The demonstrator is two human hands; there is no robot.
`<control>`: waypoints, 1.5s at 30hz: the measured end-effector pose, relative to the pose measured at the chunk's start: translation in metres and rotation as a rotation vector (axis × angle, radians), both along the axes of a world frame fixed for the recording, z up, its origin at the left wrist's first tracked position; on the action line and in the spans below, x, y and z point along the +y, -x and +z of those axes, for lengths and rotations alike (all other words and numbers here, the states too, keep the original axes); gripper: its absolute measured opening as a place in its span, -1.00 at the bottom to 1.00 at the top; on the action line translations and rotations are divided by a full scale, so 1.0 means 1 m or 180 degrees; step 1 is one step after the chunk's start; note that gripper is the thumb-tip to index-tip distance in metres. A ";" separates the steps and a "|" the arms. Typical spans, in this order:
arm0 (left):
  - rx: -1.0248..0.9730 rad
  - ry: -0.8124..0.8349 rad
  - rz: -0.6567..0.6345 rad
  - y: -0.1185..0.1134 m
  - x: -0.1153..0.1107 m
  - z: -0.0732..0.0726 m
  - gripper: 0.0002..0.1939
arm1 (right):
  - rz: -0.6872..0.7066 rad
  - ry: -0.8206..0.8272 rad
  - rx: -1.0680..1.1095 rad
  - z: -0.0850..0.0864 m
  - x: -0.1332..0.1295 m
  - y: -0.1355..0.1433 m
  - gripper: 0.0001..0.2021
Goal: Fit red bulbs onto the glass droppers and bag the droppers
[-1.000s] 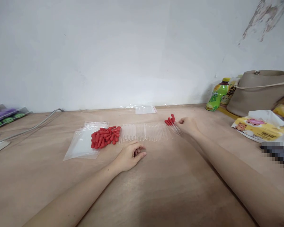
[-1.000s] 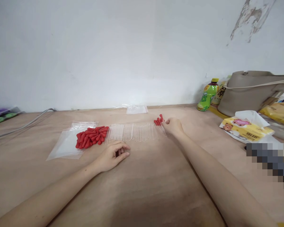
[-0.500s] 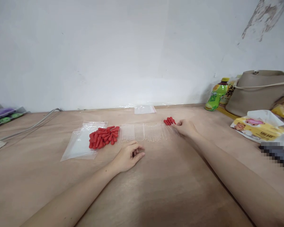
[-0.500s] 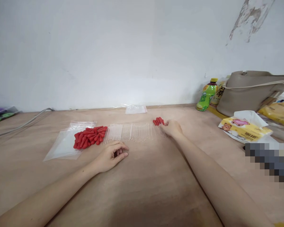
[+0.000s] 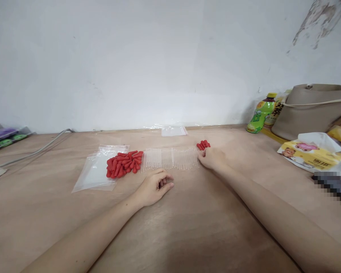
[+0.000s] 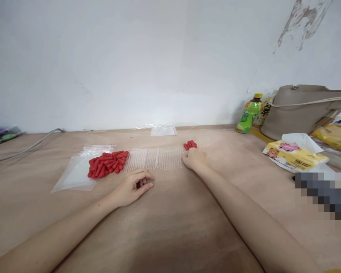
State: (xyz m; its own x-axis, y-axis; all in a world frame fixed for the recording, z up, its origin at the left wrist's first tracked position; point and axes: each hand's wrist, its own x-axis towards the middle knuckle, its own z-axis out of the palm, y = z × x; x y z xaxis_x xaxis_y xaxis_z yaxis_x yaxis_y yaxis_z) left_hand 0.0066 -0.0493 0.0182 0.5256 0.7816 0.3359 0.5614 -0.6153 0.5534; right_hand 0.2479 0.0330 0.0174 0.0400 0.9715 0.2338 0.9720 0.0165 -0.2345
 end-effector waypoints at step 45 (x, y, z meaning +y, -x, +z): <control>-0.0958 0.0293 0.0941 0.024 0.020 0.018 -0.79 | 0.2212 -0.1393 0.0488 -0.030 -0.050 0.008 -0.78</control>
State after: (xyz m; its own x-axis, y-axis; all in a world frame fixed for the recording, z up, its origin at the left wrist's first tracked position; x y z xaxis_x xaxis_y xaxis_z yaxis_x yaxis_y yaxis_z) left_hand -0.0174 -0.0295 0.0366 0.1638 0.9177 0.3619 0.5113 -0.3927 0.7644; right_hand 0.2404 -0.0174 -0.0122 -0.4726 0.6094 0.6366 0.6647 0.7208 -0.1966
